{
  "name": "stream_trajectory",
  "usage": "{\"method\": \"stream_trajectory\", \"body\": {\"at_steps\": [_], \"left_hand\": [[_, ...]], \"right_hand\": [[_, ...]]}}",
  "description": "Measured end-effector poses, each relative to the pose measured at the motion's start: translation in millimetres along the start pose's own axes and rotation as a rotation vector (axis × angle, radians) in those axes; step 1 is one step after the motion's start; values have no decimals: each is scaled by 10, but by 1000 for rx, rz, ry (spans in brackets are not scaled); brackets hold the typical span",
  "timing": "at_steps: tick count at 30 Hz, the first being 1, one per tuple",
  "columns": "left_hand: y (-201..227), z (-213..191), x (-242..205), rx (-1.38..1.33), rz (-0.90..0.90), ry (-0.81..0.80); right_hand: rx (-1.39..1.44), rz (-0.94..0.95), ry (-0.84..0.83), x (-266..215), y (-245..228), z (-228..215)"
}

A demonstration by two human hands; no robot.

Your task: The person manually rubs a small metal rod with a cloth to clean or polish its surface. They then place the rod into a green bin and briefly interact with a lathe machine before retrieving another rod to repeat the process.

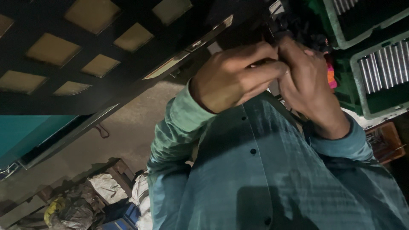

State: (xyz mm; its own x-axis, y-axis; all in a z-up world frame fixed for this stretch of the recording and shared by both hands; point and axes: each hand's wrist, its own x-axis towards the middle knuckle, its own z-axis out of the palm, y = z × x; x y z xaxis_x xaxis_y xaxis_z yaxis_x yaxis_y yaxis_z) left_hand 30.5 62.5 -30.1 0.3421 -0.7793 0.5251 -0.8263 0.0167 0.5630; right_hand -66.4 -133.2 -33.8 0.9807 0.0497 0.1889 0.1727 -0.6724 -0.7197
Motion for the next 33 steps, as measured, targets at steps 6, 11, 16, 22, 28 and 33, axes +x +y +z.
{"method": "stream_trajectory", "body": {"at_steps": [6,11,16,22,28,33], "left_hand": [[2,-11,6,6,-9,-17],[12,28,6,8,-11,16],[22,21,-7,10,-15,4],[69,37,1,1,-24,23],[101,61,-1,-81,-59,73],[128,87,-1,-100,-92,93]], "right_hand": [[5,-26,4,10,54,4],[45,-19,9,-6,81,16],[39,-38,5,8,91,13],[124,-42,21,-33,80,-3],[179,-52,26,-44,135,14],[181,-135,61,-43,151,9]]}}
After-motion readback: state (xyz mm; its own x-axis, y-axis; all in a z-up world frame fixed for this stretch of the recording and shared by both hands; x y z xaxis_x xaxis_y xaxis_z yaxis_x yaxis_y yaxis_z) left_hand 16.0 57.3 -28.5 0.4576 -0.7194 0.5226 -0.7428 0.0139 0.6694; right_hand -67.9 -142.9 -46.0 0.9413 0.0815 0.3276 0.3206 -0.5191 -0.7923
